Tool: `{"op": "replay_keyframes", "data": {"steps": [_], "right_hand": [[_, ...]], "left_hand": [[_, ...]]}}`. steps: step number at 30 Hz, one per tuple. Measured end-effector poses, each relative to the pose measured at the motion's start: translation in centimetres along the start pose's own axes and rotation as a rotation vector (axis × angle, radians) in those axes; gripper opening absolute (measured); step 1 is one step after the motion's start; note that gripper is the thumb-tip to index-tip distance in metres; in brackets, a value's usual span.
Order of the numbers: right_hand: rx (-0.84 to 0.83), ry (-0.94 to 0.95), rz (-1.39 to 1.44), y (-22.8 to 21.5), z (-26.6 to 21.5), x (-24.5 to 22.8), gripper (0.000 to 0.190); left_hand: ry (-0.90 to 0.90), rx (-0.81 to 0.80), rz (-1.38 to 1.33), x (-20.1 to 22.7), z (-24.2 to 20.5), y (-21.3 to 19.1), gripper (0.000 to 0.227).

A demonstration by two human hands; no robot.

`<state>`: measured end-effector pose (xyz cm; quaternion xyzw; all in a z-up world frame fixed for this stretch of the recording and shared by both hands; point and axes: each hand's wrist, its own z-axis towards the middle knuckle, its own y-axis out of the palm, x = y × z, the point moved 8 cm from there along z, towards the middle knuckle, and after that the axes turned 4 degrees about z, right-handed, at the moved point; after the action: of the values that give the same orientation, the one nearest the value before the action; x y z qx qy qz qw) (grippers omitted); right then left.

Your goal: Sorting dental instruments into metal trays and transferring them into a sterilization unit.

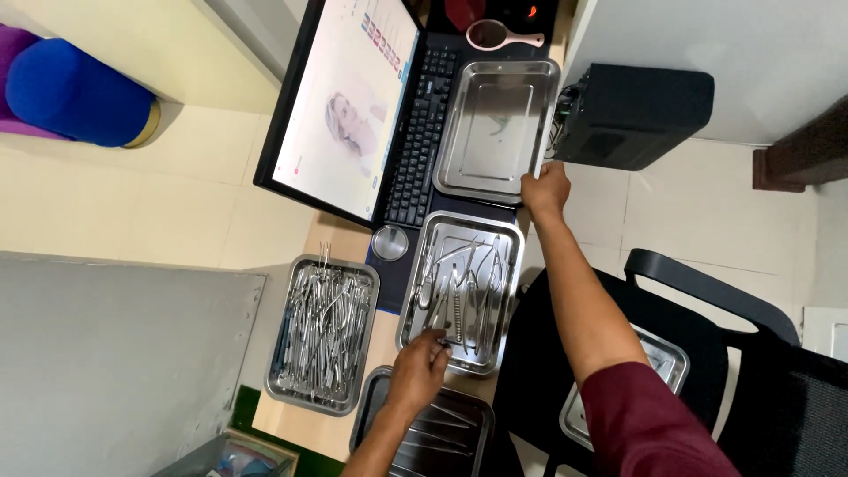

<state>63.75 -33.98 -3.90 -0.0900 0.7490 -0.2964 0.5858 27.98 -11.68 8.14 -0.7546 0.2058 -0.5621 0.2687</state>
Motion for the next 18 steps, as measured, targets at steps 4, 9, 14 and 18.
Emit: {"op": "replay_keyframes", "data": {"steps": [4, 9, 14, 18], "right_hand": [[0.034, -0.038, 0.216, 0.1, -0.2, -0.6, 0.026], [0.124, -0.338, 0.3, -0.7, -0.7, -3.6, 0.028], [0.138, -0.348, 0.311, -0.2, -0.5, -2.3, 0.029], [0.132, -0.325, 0.327, 0.4, -0.6, -0.7, 0.03]], "left_hand": [[-0.065, -0.056, 0.036, -0.6, 0.1, 0.4, 0.033], [-0.035, -0.061, 0.039, -1.7, -0.3, 1.3, 0.035], [-0.011, -0.08, 0.045, -2.1, -0.7, 1.8, 0.035], [-0.155, -0.209, 0.02, -1.5, -0.8, 1.5, 0.037]]}}
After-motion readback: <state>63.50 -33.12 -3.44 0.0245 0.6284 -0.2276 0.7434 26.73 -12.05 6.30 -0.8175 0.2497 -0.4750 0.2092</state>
